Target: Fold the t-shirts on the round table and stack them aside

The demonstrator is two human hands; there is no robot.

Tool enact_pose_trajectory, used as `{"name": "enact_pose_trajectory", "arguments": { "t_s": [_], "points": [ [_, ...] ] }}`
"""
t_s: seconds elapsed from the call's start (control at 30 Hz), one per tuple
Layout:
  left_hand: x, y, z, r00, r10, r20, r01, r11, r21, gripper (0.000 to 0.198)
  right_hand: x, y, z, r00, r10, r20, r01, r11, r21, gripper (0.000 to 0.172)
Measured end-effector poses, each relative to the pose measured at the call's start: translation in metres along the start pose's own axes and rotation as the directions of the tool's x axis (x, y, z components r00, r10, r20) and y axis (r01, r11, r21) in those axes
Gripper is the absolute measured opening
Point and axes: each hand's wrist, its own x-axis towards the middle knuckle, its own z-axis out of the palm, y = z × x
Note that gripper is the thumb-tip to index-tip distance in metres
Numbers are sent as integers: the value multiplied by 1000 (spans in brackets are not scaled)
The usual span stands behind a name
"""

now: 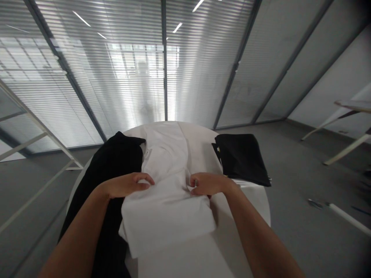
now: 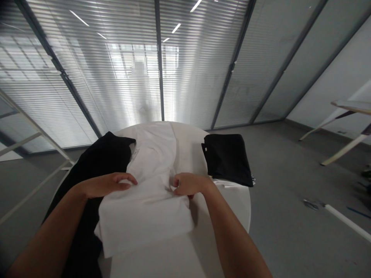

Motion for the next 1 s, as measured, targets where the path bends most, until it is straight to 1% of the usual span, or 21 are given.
{"name": "enact_pose_trajectory", "arguments": {
  "t_s": [0.07,0.13,0.17,0.23,0.27,0.33,0.4,0.47,0.5,0.53,0.57,0.6,0.63,0.67,0.7,0.73,0.8,0.83,0.87,0.93,1.0],
  "points": [
    [-6,0,-4,994,-1,110,8,998,-65,42,0,-1,0,999,19,49,-18,1000,-23,14],
    [-11,-2,-8,976,-28,216,55,992,-117,51,0,-3,-2,989,69,131,-66,998,-23,13],
    [-12,-4,-9,969,-40,244,73,990,-125,53,0,-3,-3,980,100,173,-98,995,-21,13],
    [-11,-9,-12,964,-74,255,100,991,-91,50,-1,-3,-5,965,143,219,-143,990,-18,15],
    [-8,-12,-13,964,-105,243,121,992,-48,47,-1,-3,-5,965,153,214,-152,988,-19,15],
    [-2,-17,-14,963,-175,204,165,984,64,41,-1,-3,-5,973,154,172,-152,988,-26,13],
    [5,-22,-13,963,-215,165,188,969,161,37,-2,-3,-6,981,146,125,-142,989,-41,11],
    [11,-26,-13,973,-206,104,182,962,202,37,-2,-2,-6,988,133,82,-129,990,-49,9],
    [14,-28,-12,978,-201,52,186,960,208,40,-2,-3,-7,991,120,61,-117,992,-53,10],
    [17,-30,-11,979,-202,-30,204,955,216,45,-1,-3,-7,994,104,24,-102,993,-63,11],
    [21,-31,-11,968,-206,-146,235,944,229,50,0,-3,-7,996,88,-32,-90,993,-82,12],
    [25,-33,-9,936,-201,-290,277,927,252,54,2,-2,-8,991,72,-113,-85,990,-109,15],
    [30,-35,-8,884,-179,-432,320,905,281,57,4,-2,-7,975,61,-215,-92,986,-139,19],
    [35,-36,-6,827,-140,-545,353,883,310,58,7,-1,-6,945,56,-321,-112,981,-161,22],
    [41,-38,-4,786,-88,-612,363,868,340,57,11,-1,-5,908,60,-414,-140,976,-166,25],
    [46,-39,-2,769,-39,-638,349,862,368,56,15,0,-3,874,77,-479,-168,974,-150,28],
    [56,-41,1,783,5,-622,295,878,377,53,24,1,1,836,113,-537,-184,979,-81,33],
    [60,-41,3,791,4,-612,274,892,360,52,28,0,3,829,129,-544,-177,984,-36,35],
    [64,-42,4,790,-3,-614,264,905,335,52,31,0,5,826,141,-546,-160,987,13,36],
    [69,-43,5,772,-23,-635,254,928,274,52,39,0,10,822,161,-547,-120,987,110,40],
    [72,-41,6,767,-33,-641,216,953,210,49,46,0,14,823,186,-536,-93,976,195,48]
  ]
}}
